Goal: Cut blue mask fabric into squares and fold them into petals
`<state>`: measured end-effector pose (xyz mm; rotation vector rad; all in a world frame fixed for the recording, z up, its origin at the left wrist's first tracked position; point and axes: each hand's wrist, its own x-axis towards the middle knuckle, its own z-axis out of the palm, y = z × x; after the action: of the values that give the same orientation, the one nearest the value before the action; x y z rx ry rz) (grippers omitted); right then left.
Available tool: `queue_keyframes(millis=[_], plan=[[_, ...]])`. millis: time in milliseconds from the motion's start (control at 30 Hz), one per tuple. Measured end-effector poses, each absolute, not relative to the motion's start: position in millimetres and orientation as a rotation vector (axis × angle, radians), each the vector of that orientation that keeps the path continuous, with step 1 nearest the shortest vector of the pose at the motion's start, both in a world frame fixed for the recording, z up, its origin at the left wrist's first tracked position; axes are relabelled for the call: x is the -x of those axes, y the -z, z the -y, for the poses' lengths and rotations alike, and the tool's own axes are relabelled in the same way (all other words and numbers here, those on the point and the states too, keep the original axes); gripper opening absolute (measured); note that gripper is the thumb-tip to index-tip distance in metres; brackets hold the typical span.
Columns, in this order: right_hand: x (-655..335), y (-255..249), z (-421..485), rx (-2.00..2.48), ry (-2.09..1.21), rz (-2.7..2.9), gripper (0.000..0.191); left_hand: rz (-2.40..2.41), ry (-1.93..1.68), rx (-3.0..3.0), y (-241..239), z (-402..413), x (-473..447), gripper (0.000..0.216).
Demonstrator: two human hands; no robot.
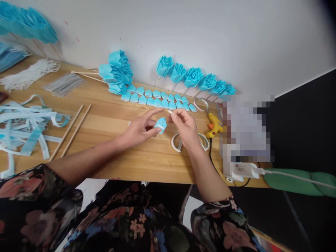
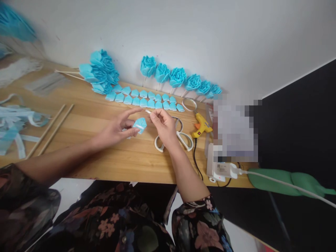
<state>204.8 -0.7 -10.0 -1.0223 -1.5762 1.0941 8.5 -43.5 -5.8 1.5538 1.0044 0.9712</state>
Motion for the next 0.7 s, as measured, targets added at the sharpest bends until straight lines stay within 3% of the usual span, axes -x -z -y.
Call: queue_keyframes(millis=[133, 267, 467, 700], plan=[[-204.5, 10.4, 0.6, 0.991, -1.241, 1.544, 0.032, -0.991, -0.995, -1.503, 2.7, 43.8, -6.8, 0.081], [-199.5, 12.3, 3.3, 0.898, -1.363, 1.597, 0.037, -0.967, -0.997, -1.526, 4.3, 43.4, -7.1, 0.078], [-194.1, 14.9, 4.8, 0.921, -1.3, 1.546, 0.047, -0.98, -1.076, -1.467, 9.8, 38.3, -6.4, 0.075], [-191.8, 16.3, 5.8, 0.899, -1.247, 1.572, 0.048, -1.047, -0.981, -1.508, 11.8, 35.3, -7.7, 0.026]])
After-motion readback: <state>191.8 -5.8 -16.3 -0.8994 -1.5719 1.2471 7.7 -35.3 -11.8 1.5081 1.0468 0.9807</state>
